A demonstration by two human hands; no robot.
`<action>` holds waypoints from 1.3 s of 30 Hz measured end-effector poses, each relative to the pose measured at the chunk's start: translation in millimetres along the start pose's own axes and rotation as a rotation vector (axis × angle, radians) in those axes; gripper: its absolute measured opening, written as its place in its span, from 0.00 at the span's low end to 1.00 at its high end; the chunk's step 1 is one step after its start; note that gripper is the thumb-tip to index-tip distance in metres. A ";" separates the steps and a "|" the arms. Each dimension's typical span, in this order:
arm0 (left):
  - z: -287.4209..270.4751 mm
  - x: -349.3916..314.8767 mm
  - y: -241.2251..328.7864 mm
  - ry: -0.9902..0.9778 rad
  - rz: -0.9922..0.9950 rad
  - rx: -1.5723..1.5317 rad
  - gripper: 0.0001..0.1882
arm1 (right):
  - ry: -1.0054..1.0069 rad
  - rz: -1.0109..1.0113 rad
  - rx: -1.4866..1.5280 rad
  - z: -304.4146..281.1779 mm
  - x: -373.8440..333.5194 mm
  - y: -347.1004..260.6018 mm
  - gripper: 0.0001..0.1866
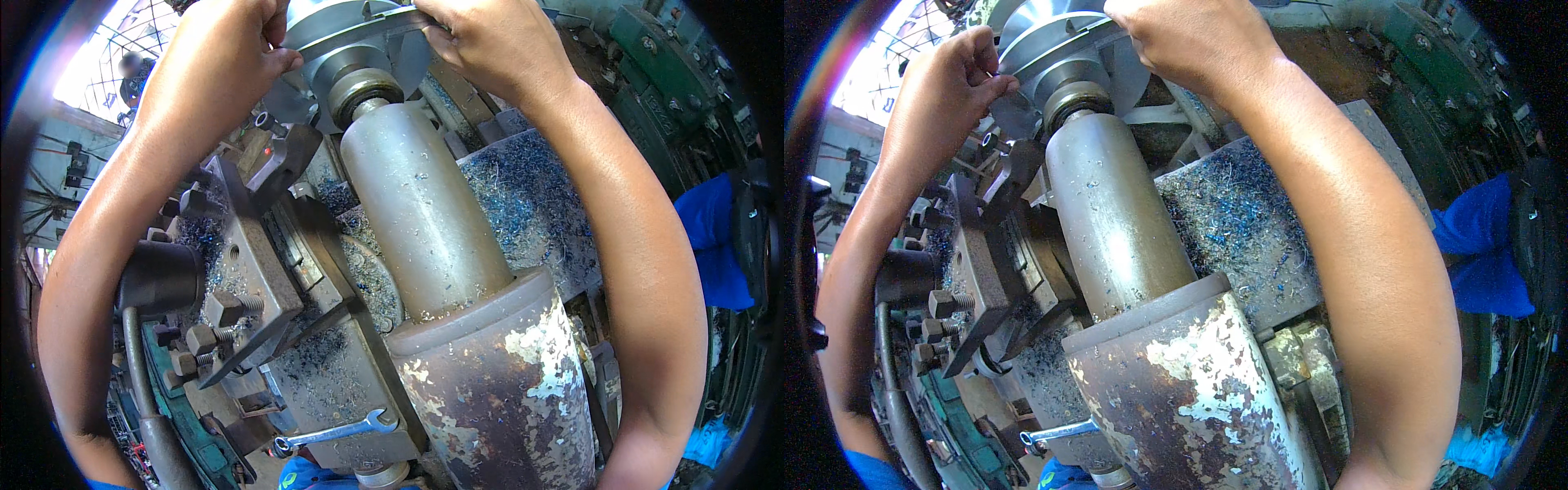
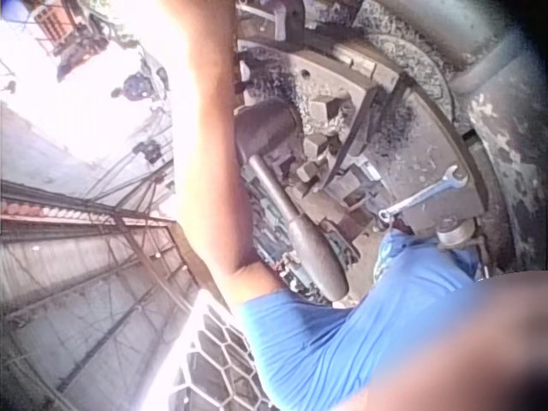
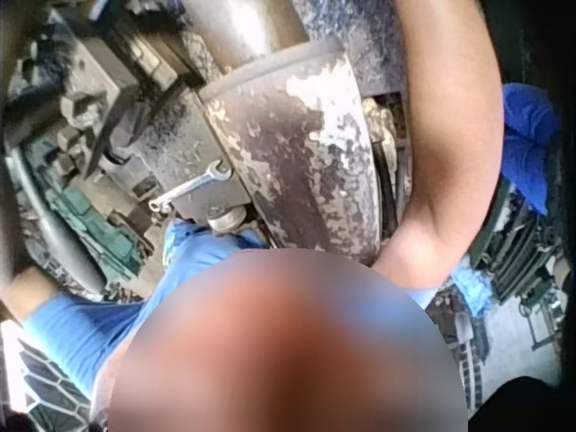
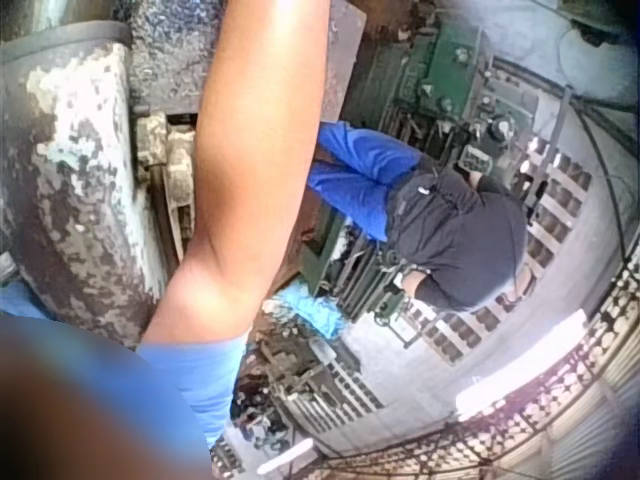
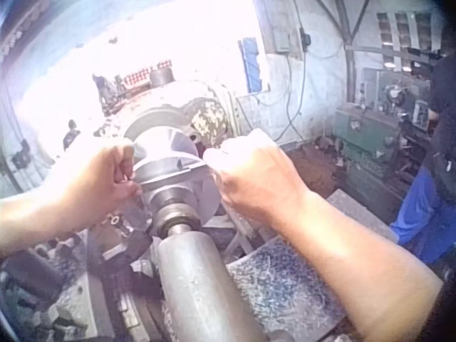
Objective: The person repeatedly measures a cylindrical metal part mounted on a lathe using a caliper, then adjusts the lathe controls between measurements. The person handles the caliper and lathe handwheels while the part remains mounted.
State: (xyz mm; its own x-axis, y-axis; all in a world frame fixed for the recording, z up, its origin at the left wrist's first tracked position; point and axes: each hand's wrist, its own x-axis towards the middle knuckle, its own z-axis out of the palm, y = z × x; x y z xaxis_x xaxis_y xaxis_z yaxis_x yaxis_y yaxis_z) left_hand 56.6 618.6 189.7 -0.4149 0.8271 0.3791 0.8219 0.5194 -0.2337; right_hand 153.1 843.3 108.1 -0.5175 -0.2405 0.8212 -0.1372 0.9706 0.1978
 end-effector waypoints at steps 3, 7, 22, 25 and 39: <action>1.9 0.0 -4.0 -0.001 0.057 -0.007 0.14 | -0.006 -0.008 -0.018 1.2 1.5 -1.7 0.03; 4.2 1.0 -5.9 0.012 0.098 0.011 0.16 | -0.034 0.010 0.001 1.8 3.8 -2.7 0.03; 4.6 -0.4 -0.9 0.014 0.073 0.020 0.15 | -0.044 0.066 0.027 3.6 2.5 -3.9 0.02; 4.4 -0.9 0.3 -0.004 0.044 0.029 0.15 | -0.030 0.073 0.038 5.6 1.5 -3.8 0.02; 5.3 -3.6 0.8 -0.012 0.006 0.026 0.13 | -0.047 0.053 0.000 4.2 -1.9 -5.0 0.04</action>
State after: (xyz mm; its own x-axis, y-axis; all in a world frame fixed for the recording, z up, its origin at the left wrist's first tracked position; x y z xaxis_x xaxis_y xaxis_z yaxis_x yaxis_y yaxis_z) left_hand 56.7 617.2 183.5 -0.4147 0.8326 0.3672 0.8142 0.5197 -0.2588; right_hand 151.2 838.9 103.3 -0.5632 -0.1886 0.8045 -0.1083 0.9820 0.1545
